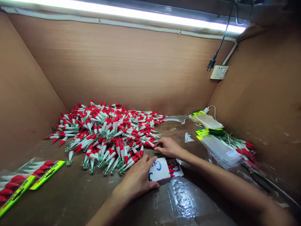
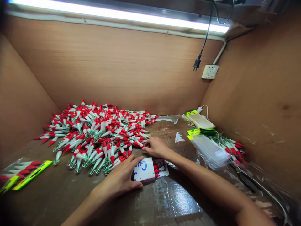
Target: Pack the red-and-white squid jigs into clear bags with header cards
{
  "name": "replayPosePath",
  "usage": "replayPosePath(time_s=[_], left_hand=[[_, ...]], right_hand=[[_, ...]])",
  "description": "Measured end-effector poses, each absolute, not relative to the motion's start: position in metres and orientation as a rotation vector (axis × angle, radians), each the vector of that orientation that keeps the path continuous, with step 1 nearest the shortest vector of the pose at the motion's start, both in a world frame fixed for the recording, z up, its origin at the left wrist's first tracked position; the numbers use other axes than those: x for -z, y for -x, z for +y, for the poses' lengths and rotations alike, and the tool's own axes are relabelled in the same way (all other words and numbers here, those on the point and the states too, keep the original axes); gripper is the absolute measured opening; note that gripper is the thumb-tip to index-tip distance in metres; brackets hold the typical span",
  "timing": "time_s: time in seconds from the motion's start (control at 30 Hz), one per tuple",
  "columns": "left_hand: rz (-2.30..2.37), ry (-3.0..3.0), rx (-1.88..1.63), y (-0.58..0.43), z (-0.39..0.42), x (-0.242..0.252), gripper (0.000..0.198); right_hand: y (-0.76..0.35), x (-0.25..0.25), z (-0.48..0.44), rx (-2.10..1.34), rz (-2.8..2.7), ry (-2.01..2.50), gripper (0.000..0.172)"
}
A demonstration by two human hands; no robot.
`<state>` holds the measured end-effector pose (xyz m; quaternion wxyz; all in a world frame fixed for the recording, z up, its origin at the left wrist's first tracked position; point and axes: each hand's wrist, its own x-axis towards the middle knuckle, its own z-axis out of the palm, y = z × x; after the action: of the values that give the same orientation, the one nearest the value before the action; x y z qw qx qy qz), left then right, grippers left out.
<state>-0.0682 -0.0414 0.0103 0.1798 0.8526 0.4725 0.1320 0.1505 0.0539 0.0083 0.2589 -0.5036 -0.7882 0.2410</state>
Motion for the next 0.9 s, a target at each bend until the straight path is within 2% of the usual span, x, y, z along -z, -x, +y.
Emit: replayPosePath(time_s=[0.13, 0.33, 0.4, 0.5, 0.6, 0.77, 0.9], left_hand=[[1.337, -2.404, -0.378, 0.069, -0.042, -0.011, 0.089], [1.319, -2.382, -0.439, 0.069, -0.043, -0.007, 0.087], [1.335, -2.365, -0.432, 0.069, -0.043, -0.006, 0.087], [1.340, -2.357, -0.412, 0.069, -0.043, -0.006, 0.085], [1.337, -2.372, -0.417, 0.068, -0.042, -0.007, 0.084], [1.338, -2.381, -0.398, 0.065, -0.039, -0.009, 0.086], [1.324, -2.385, -0.387, 0.063, -0.038, -0.009, 0.084]], right_hand=[[-0.133, 0.004, 0.061, -0.696, -2.029, 1.396, 0.015], [-0.183, -0.011, 0.059, -0.888, -1.910, 1.338, 0.043], [-0.214, -0.019, 0.047, -0.926, -1.961, 1.314, 0.037], [-0.257, -0.022, 0.023, -0.768, -2.172, 1.372, 0.024], [-0.275, -0.016, 0.003, -0.636, -2.359, 1.441, 0.022], [-0.248, -0.008, -0.004, -0.329, -2.518, 1.455, 0.020], [-0.209, -0.006, 0.000, -0.245, -2.563, 1.278, 0.021]])
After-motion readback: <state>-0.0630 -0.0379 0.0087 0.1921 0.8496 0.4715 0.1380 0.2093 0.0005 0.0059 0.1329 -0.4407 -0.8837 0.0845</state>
